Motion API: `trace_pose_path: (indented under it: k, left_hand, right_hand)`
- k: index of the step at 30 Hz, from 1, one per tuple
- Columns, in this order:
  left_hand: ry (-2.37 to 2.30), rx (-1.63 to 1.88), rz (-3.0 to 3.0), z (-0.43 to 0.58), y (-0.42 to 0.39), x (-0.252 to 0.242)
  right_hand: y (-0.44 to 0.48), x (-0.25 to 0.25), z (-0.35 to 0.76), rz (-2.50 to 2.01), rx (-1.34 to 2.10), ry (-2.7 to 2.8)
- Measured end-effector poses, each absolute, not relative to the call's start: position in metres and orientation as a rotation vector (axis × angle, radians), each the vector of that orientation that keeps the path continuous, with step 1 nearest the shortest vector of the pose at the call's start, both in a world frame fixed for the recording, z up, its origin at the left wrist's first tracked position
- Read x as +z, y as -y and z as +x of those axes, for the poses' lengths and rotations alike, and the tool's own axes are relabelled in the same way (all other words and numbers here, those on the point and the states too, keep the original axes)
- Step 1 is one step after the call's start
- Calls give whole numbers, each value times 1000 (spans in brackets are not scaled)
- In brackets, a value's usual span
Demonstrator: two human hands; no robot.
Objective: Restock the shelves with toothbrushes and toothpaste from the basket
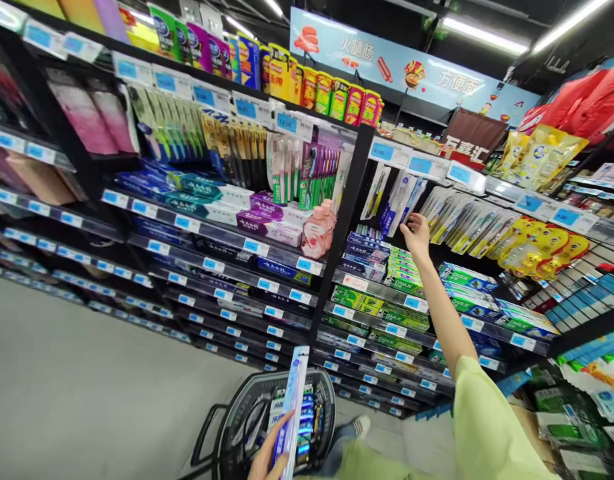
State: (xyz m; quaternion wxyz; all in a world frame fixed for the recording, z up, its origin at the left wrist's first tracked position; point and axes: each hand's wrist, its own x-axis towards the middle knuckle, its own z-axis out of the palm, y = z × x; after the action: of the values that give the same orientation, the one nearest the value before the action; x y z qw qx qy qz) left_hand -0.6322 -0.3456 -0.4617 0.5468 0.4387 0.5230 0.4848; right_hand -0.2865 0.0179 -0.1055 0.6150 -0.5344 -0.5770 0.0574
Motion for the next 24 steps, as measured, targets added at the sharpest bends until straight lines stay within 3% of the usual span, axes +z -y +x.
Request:
trace_pose_path:
  k: [3,7,10,17,24]
  left_hand:
    - [-1227,1202,1009,-622,345,-443]
    - [-1217,1149,1062,-614,341,-424]
    - [-1246,1132,1160,-610,339,-414]
    - [-1308,1146,1233,-602,340,-408]
    - [-1329,1330,891,-610,346,-407]
  right_hand:
    - [21,-104,-305,-1142,290,1547]
    - [74,-109,-342,-1057,863,2129]
    - [109,-145,-380,-957,1266,2410]
    - [170,-290,-458,-861,1907,1915]
    - [165,-315,-466,-1027,1955,1522]
